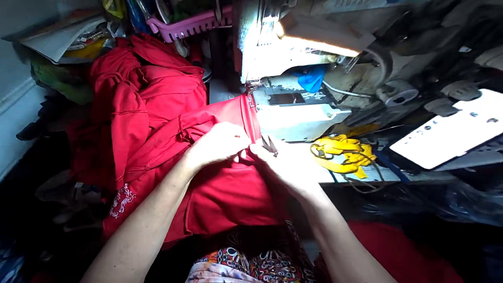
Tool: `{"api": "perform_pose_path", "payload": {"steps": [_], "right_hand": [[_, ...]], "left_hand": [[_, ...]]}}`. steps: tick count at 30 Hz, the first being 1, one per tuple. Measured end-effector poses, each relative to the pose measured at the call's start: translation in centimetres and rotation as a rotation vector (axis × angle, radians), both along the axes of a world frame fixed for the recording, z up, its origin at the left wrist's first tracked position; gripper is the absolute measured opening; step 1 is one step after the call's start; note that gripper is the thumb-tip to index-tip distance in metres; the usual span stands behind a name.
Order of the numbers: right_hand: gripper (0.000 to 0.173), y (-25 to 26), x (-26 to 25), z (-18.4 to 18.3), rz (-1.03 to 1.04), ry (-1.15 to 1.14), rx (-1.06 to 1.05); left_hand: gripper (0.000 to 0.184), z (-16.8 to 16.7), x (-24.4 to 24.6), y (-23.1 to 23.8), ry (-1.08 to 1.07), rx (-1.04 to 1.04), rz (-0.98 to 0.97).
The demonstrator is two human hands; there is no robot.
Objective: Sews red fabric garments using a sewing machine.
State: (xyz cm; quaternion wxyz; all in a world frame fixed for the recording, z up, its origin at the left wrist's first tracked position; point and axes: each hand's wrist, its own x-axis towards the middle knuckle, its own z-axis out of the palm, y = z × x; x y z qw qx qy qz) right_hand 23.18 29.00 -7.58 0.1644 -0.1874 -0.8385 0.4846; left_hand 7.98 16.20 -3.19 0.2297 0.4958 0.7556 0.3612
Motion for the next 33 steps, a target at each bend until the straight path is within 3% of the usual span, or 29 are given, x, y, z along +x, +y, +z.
{"api": "perform_pose_path", "payload": {"steps": [1, 2, 4, 7, 9, 11, 13, 16, 19, 22, 24, 30, 33], "right_hand": [[0.024, -0.3, -0.3, 0.3, 0.027, 0.036, 0.073], [0.021, -0.7, -0.6, 0.7, 0.058, 0.097, 0.144], [0.011, -1.1, -1.3, 1.6, 0.168, 0.2, 0.223], [0.017, -0.2, -2.0, 3.6, 0.219, 0.207, 0.205], [0.02, 1.3, -2.7, 4.2, 0.111, 0.225, 0.11], [0.022, 2.8, -3.8, 4.1, 0.053, 0.257, 0.008], [0.027, 3.3, -5.2, 4.0, 0.043, 0.264, 0.009], [0.029, 3.0, -6.5, 3.3, 0.118, 0.247, 0.068], [0.024, 2.7, -5.7, 2.1, 0.184, 0.22, -0.089], [0.034, 2.3, -4.0, 0.4, 0.238, 0.23, -0.226], [0.024, 1.7, -3.4, -0.4, 0.195, 0.234, -0.28], [0.015, 2.8, -5.9, -0.9, 0.249, 0.338, -0.305], [0.016, 3.3, -6.3, -1.0, 0.28, 0.335, -0.287]], "left_hand": [[0.014, 0.8, -0.4, 0.1, 0.194, -0.029, 0.006], [0.017, 1.8, -0.7, 0.3, 0.354, -0.097, 0.0], [0.036, 4.3, -0.7, 0.5, 0.596, -0.292, -0.076], [0.02, 8.0, -1.9, -0.1, 0.815, -0.522, -0.125], [0.029, 10.4, -3.9, -1.5, 0.887, -0.546, -0.074], [0.037, 12.5, -4.9, -2.9, 0.919, -0.5, -0.008], [0.031, 13.4, -4.8, -3.5, 0.956, -0.414, -0.047], [0.025, 12.9, -3.4, -2.9, 0.971, -0.193, -0.156], [0.028, 11.2, -3.7, -1.6, 0.988, -0.001, -0.353], [0.02, 11.3, -2.4, -1.2, 0.893, -0.238, -0.357], [0.014, 10.8, -2.2, -0.5, 0.939, -0.346, -0.288], [0.021, 10.4, -3.6, 0.9, 1.072, -0.484, -0.169], [0.023, 10.6, -4.1, 0.3, 1.04, -0.371, -0.218]]}}
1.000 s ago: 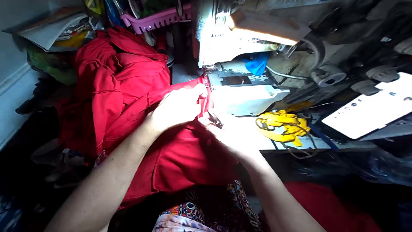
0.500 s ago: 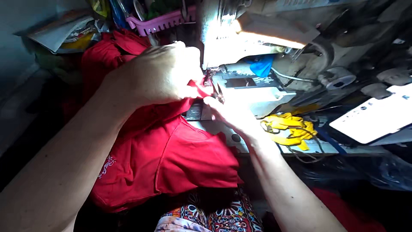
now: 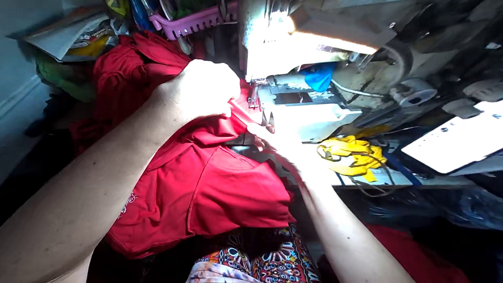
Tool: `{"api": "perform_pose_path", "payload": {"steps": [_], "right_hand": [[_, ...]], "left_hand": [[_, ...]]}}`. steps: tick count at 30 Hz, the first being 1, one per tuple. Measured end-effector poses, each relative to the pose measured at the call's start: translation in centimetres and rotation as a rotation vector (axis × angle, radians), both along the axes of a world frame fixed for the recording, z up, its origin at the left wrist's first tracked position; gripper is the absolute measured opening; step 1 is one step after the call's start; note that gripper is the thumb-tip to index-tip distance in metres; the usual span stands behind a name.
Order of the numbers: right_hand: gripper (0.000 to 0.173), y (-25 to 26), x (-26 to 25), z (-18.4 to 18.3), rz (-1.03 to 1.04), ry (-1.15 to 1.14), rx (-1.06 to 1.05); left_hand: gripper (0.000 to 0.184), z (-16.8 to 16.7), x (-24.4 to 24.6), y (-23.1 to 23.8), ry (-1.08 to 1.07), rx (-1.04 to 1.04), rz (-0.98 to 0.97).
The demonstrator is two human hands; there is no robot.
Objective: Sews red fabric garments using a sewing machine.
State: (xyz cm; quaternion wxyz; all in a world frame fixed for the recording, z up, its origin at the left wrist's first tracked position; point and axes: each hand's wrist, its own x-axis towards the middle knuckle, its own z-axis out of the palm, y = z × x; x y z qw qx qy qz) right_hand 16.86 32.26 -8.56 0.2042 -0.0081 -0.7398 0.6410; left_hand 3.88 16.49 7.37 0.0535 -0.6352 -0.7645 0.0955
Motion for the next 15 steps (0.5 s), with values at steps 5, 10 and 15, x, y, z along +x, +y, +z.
{"api": "perform_pose_path", "payload": {"steps": [5, 10, 15], "right_hand": [[0.018, 0.0, 0.1, -0.1, -0.004, -0.031, -0.049], [0.02, 0.0, 0.4, -0.2, 0.004, -0.017, -0.058], [0.016, 0.1, 0.1, -0.3, -0.006, 0.0, -0.036]], "left_hand": [[0.04, -2.6, -3.9, 0.0, 0.012, 0.163, -0.294], [0.035, -3.0, -4.4, 0.2, 0.031, 0.178, -0.296], [0.024, -0.7, -0.1, 0.0, 0.063, 0.112, -0.083]]}}
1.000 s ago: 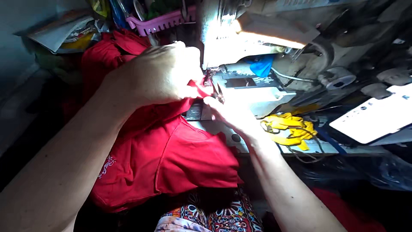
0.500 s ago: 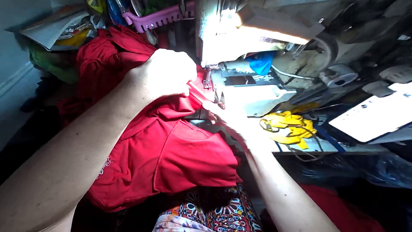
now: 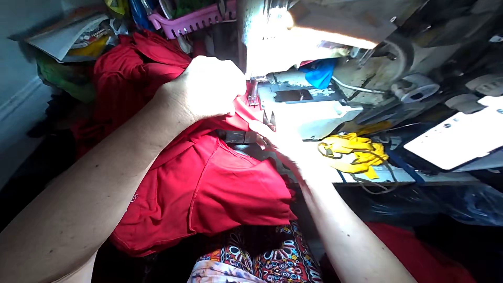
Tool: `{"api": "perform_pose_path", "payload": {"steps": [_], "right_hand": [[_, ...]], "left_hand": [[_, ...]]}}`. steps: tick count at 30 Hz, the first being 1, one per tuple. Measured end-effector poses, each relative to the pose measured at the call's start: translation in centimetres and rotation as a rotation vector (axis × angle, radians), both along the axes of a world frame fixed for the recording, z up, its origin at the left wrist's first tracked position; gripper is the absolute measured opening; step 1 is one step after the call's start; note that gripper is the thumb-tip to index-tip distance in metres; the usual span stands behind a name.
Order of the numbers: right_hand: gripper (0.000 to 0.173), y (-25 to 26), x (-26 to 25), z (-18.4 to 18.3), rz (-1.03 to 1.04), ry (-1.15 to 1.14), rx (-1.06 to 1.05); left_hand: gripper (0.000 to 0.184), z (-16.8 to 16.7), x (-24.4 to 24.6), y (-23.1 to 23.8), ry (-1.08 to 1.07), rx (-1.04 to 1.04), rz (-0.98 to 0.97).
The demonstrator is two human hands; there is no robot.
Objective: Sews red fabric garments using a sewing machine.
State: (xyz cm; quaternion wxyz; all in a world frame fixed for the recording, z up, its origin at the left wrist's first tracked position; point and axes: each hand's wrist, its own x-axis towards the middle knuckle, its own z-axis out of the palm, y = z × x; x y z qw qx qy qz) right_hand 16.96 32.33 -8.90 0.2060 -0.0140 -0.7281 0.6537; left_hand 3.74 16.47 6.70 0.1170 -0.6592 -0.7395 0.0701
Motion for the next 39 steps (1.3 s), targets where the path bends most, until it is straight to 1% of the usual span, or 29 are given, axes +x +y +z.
{"api": "perform_pose_path", "payload": {"steps": [1, 2, 3, 4, 5, 6, 7, 8, 9, 10, 13, 14, 18, 20, 21, 24, 27, 30, 34, 37, 39], "right_hand": [[0.015, 0.0, -0.1, 0.0, 0.0, 0.008, 0.005], [0.016, 0.1, 0.0, 0.0, 0.002, 0.009, 0.0], [0.016, 0.1, 0.0, 0.1, 0.005, 0.006, -0.015], [0.016, 0.1, 0.0, 0.0, 0.007, 0.003, -0.022], [0.015, 0.1, 0.2, 0.0, 0.01, -0.008, -0.023], [0.013, -0.2, 0.7, 0.1, 0.008, -0.021, -0.028], [0.013, -0.6, 1.4, 0.4, -0.002, -0.036, -0.017], [0.014, -0.8, 1.8, 0.7, -0.01, -0.042, 0.001], [0.015, -0.9, 2.0, 0.8, -0.018, -0.044, 0.017], [0.016, -0.9, 2.0, 0.8, -0.028, -0.042, 0.029], [0.02, -0.7, 2.0, 0.9, -0.03, -0.065, 0.046], [0.02, -0.6, 1.8, 0.8, -0.028, -0.07, 0.045], [0.02, 0.2, 0.1, 0.0, -0.004, -0.017, 0.019], [0.017, 0.0, 0.4, 0.2, -0.017, -0.021, 0.027], [0.018, -0.1, 0.8, 0.3, -0.022, -0.037, 0.033], [0.018, 0.1, 0.4, -0.1, -0.021, -0.01, 0.012], [0.014, -0.8, 2.0, 0.3, -0.027, -0.017, 0.015], [0.014, -1.4, 2.6, 0.5, -0.099, -0.032, 0.033], [0.016, -1.7, 2.4, 0.1, -0.142, -0.024, 0.049], [0.014, -1.7, 2.1, -0.2, -0.125, 0.018, 0.034], [0.015, -1.6, 2.0, -0.3, -0.117, 0.04, 0.032]], "left_hand": [[0.021, 1.1, 1.4, 0.3, -0.031, -0.084, 0.108], [0.02, 1.1, 1.1, 0.1, -0.035, -0.077, 0.084], [0.021, 0.2, -0.6, -0.4, 0.0, 0.005, -0.058], [0.024, -1.7, -3.6, -0.6, 0.069, 0.155, -0.256], [0.025, -2.6, -4.8, -0.4, 0.075, 0.241, -0.359], [0.023, -1.9, -3.6, -0.4, 0.059, 0.178, -0.293], [0.02, 0.0, -0.5, -0.2, 0.001, 0.031, -0.105], [0.018, 1.1, 1.6, 0.3, -0.03, -0.053, 0.054], [0.017, 1.6, 2.5, 0.7, -0.045, -0.078, 0.14], [0.017, 1.8, 2.8, 0.8, -0.071, -0.075, 0.169], [0.019, 1.7, 2.5, 1.0, -0.153, -0.106, 0.108], [0.02, 1.5, 2.4, 1.1, -0.149, -0.119, 0.101], [0.023, 1.3, 2.1, 1.1, -0.074, -0.093, 0.18], [0.016, 1.3, 1.8, 1.0, -0.085, -0.067, 0.196], [0.013, 1.3, 1.6, 0.9, -0.134, -0.047, 0.171], [0.02, 0.5, 0.8, 0.5, -0.285, 0.006, -0.001], [0.021, -0.2, 0.6, 0.0, -0.371, 0.033, -0.084], [0.017, -1.2, 0.1, -0.4, -0.444, 0.032, -0.128], [0.019, -2.2, -0.3, -0.6, -0.509, -0.017, -0.048], [0.019, -3.4, -1.1, -0.5, -0.558, 0.103, 0.024], [0.026, -4.1, -1.5, 0.0, -0.571, 0.207, 0.117]]}}
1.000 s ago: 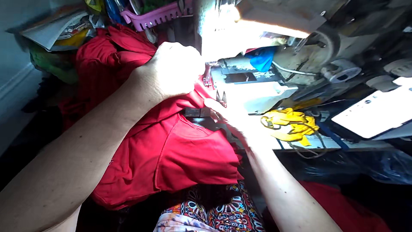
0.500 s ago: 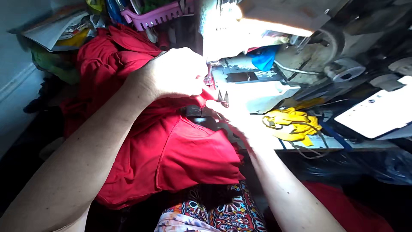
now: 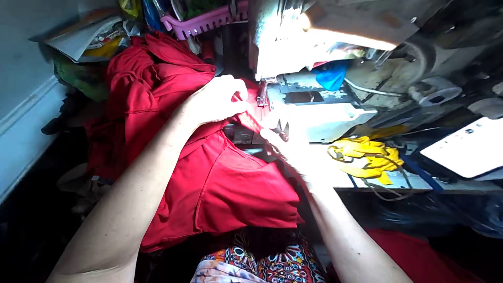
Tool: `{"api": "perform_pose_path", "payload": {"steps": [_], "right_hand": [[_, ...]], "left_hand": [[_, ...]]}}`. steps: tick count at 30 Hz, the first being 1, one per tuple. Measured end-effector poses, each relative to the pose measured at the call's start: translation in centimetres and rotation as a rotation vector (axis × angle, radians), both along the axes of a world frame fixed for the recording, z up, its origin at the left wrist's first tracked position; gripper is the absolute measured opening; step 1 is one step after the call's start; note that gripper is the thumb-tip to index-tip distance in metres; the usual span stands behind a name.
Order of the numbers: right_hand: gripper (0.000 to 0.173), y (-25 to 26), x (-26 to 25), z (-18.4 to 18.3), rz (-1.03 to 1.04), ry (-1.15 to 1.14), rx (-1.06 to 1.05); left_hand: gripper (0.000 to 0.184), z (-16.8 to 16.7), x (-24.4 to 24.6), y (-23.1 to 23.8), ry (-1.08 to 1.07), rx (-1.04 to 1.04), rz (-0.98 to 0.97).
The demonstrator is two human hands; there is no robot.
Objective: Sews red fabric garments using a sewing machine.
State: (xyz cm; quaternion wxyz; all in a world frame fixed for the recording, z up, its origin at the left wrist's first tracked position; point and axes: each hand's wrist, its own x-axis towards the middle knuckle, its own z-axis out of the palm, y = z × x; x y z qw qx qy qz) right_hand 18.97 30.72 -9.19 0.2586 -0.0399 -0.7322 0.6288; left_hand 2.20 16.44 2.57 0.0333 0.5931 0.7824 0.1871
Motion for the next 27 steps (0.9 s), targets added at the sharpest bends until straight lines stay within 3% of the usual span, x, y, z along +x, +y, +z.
{"api": "perform_pose_path", "payload": {"steps": [4, 6, 9, 15, 18, 22, 27], "right_hand": [[0.021, -0.3, 0.3, -0.3, -0.048, -0.019, 0.008], [0.026, -0.8, 0.4, -0.2, -0.117, -0.05, 0.079], [0.033, -2.1, 0.8, 0.4, -0.199, -0.108, 0.158], [0.032, -1.8, 1.0, 1.2, -0.226, -0.077, 0.301], [0.039, -0.4, 2.2, 1.4, -0.237, -0.154, 0.321], [0.039, 0.9, 2.9, 2.0, -0.322, -0.14, 0.687], [0.033, 0.8, 0.0, 3.9, -0.406, -0.186, 1.002]], "left_hand": [[0.058, -1.9, -0.2, 2.1, -0.054, -0.074, 0.198], [0.053, -3.6, -0.2, 3.1, -0.029, -0.077, 0.216], [0.029, -4.6, 0.4, 4.7, 0.054, -0.009, 0.264], [0.032, -4.6, -2.6, 5.6, 0.16, -0.005, 0.472], [0.026, -4.5, -5.2, 3.5, 0.083, 0.144, 0.495], [0.022, -2.2, -3.3, 0.8, -0.086, 0.19, 0.476], [0.013, -1.9, -0.1, -2.5, -0.572, 0.393, 0.403]]}}
